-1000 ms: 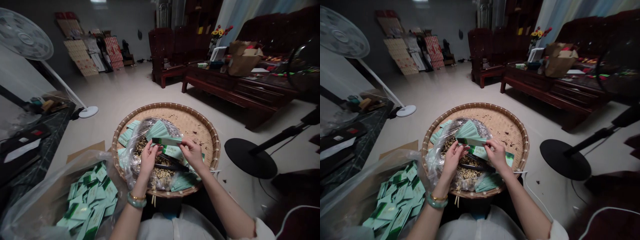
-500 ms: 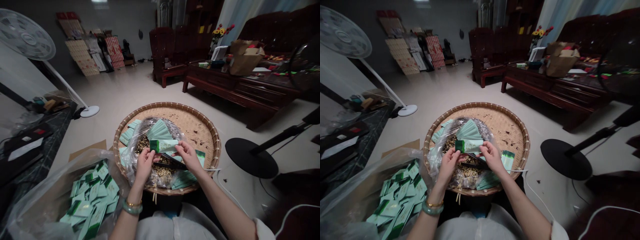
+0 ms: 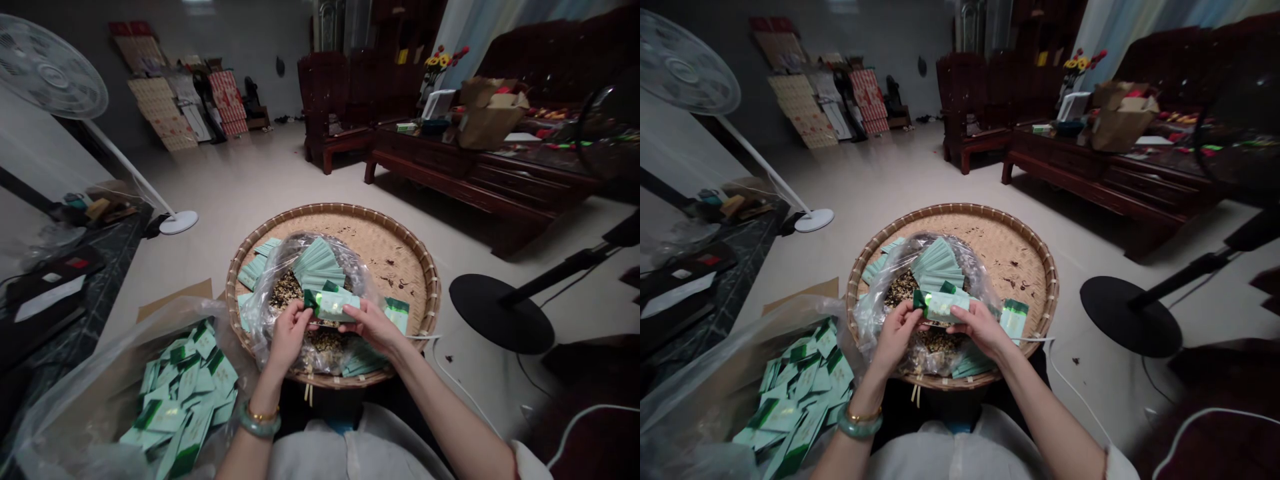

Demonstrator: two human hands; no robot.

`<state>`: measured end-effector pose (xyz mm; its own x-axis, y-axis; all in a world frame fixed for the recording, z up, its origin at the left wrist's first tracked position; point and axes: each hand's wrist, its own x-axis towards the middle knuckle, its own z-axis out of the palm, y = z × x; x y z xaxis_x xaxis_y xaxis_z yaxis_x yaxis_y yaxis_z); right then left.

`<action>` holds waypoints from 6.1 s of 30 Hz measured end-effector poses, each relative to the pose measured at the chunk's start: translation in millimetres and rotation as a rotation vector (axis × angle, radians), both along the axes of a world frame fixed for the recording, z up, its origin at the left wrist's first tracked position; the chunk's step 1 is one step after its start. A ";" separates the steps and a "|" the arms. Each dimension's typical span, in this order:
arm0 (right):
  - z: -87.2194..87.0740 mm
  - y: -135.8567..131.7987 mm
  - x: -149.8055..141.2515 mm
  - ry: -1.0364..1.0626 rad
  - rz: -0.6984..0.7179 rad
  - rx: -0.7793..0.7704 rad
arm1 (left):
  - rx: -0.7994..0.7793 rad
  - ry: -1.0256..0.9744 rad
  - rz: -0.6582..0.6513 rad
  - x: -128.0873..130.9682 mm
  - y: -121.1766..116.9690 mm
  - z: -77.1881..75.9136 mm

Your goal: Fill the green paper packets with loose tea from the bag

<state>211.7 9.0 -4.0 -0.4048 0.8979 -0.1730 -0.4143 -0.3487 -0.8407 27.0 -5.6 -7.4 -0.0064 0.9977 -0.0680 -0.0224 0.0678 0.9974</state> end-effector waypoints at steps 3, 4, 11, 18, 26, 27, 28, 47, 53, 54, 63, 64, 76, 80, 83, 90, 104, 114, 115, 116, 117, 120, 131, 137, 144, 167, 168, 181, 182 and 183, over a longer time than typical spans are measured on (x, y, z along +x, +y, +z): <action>-0.6 -0.7 0.5 -0.009 0.019 -0.039 | -0.019 0.038 -0.043 -3.1 -1.8 -1.4; -0.6 -0.3 0.2 -0.010 0.016 -0.042 | -0.032 0.055 -0.053 -4.5 -2.8 -1.3; -0.7 2.9 -6.6 -0.216 0.021 0.113 | 0.509 0.801 0.110 -6.8 -16.5 20.1; 12.6 -2.3 -17.2 -0.483 0.122 0.407 | 0.622 1.039 -0.210 -5.3 -15.2 17.8; 21.6 -7.4 0.4 -0.300 -0.111 0.266 | 0.487 0.760 0.022 -18.3 -7.3 4.0; 17.1 -9.9 1.8 -0.371 -0.079 0.262 | 0.452 0.719 0.062 -19.9 -6.1 2.7; 12.4 -12.8 2.1 -0.495 0.015 0.292 | 0.415 0.670 0.098 -21.3 -4.8 1.2; -9.7 2.1 -34.4 -1.273 0.418 0.915 | 0.144 0.167 0.279 -30.3 -2.5 -3.2; -7.5 1.5 -37.1 -1.275 0.454 0.950 | 0.144 0.179 0.275 -31.9 -2.4 -6.8; -7.4 1.7 -38.3 -1.284 0.472 0.964 | 0.144 0.179 0.277 -32.3 -2.4 -8.3; -17.7 11.4 -34.2 -1.115 0.283 0.845 | 0.167 0.203 0.248 -31.2 -3.1 -11.0; -19.1 13.8 -32.1 -1.069 0.254 0.825 | 0.165 0.218 0.239 -30.7 -3.0 -10.8; 36.0 41.2 -8.1 -0.677 0.011 0.570 | 0.416 0.614 0.148 -20.2 2.0 -4.9; 67.6 43.2 -7.8 -0.591 0.043 0.567 | 0.481 0.693 0.126 -10.3 4.3 2.6; 77.8 43.8 -12.1 -0.679 0.103 0.669 | 0.496 0.706 0.128 -4.6 5.2 5.2; 82.8 40.2 -17.0 -1.031 0.157 0.992 | 0.469 0.708 0.124 -4.3 4.7 -1.4; 78.3 31.3 -25.7 -0.824 0.085 1.004 | 0.472 0.683 0.148 -7.2 5.9 -11.1; 61.2 37.9 -23.4 -0.812 0.047 0.777 | 0.494 0.671 0.129 -6.4 2.3 -11.2; 60.1 37.0 -24.2 -0.788 0.063 0.754 | 0.503 0.675 0.123 -6.2 1.7 -10.0; 59.4 35.4 -24.6 -0.760 0.071 0.731 | 0.514 0.679 0.121 -6.2 1.1 -8.7; 58.8 33.3 -24.7 -0.738 0.070 0.713 | 0.531 0.686 0.125 -6.4 0.5 -7.6; 58.1 23.9 -23.7 -0.736 0.046 0.740 | 0.622 0.718 0.171 -8.0 -1.0 -5.5; 65.0 5.5 -15.0 -0.818 -0.168 0.943 | 0.698 0.778 0.258 -10.1 -4.0 -3.6; 52.6 3.0 -20.4 -1.058 0.038 1.090 | 0.599 0.783 0.206 -7.8 -4.1 -2.9; 43.1 22.5 -15.5 -0.969 -0.006 1.067 | 0.297 0.559 0.106 -12.6 -3.8 -4.0; 58.2 33.1 9.8 -0.638 0.176 0.597 | -0.096 0.084 -0.107 -14.3 -8.6 18.4; 60.1 33.9 11.5 -0.631 0.193 0.584 | -0.102 0.116 -0.136 -15.5 -8.3 20.0; 39.4 32.9 -12.6 -0.589 0.045 0.543 | -0.129 -0.143 0.059 0.7 -1.6 12.7; 34.5 31.3 -15.9 -0.578 0.007 0.518 | -0.129 -0.187 0.092 2.8 -2.0 10.8; 29.7 29.6 -18.8 -0.579 -0.005 0.494 | -0.133 -0.227 0.114 4.3 -2.7 9.4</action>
